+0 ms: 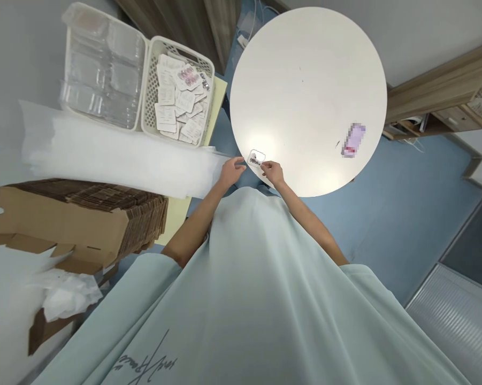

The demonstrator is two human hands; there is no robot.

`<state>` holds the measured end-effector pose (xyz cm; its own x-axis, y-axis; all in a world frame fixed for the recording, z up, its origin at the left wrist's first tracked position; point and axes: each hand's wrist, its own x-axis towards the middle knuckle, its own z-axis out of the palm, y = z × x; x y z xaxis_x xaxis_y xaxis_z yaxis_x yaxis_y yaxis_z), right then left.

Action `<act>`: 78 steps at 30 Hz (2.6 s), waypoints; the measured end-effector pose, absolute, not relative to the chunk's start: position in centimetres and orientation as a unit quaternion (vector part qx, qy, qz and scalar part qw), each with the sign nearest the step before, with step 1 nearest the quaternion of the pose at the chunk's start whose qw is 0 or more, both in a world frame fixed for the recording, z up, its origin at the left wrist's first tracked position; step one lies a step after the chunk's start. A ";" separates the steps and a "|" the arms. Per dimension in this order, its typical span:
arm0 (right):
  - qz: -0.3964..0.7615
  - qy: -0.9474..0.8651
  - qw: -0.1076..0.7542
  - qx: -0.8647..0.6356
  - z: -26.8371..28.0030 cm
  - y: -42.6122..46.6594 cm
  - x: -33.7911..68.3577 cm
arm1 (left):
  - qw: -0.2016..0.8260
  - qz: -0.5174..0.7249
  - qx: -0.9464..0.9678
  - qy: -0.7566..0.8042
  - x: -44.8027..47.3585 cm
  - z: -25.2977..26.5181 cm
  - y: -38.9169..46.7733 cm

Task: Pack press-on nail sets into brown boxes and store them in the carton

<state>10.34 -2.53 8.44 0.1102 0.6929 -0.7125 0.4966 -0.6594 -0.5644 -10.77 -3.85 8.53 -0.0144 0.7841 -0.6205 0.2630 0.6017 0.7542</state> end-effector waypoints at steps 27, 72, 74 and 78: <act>0.478 -0.708 -0.027 -0.519 15.5 -0.4 -10.6 | 0.354 0.211 0.386 0.825 -30.1 5.7 -11.1; 0.534 -0.390 0.346 -0.665 20.2 -2.9 22.6 | 0.470 0.358 0.475 0.652 -10.1 13.4 4.3; 0.527 -0.385 0.338 -0.678 18.5 -3.2 25.2 | 0.457 0.332 0.491 0.663 -7.7 13.4 4.8; 0.527 -0.367 0.319 -0.697 15.0 -3.8 29.7 | 0.424 0.265 0.531 0.684 -4.1 12.9 5.4</act>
<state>29.69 -3.77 15.03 0.1766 0.8477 -0.5003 0.1753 -0.5272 -0.8315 -4.07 5.43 12.89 -0.0775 0.9513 -0.2984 0.5014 0.2958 0.8130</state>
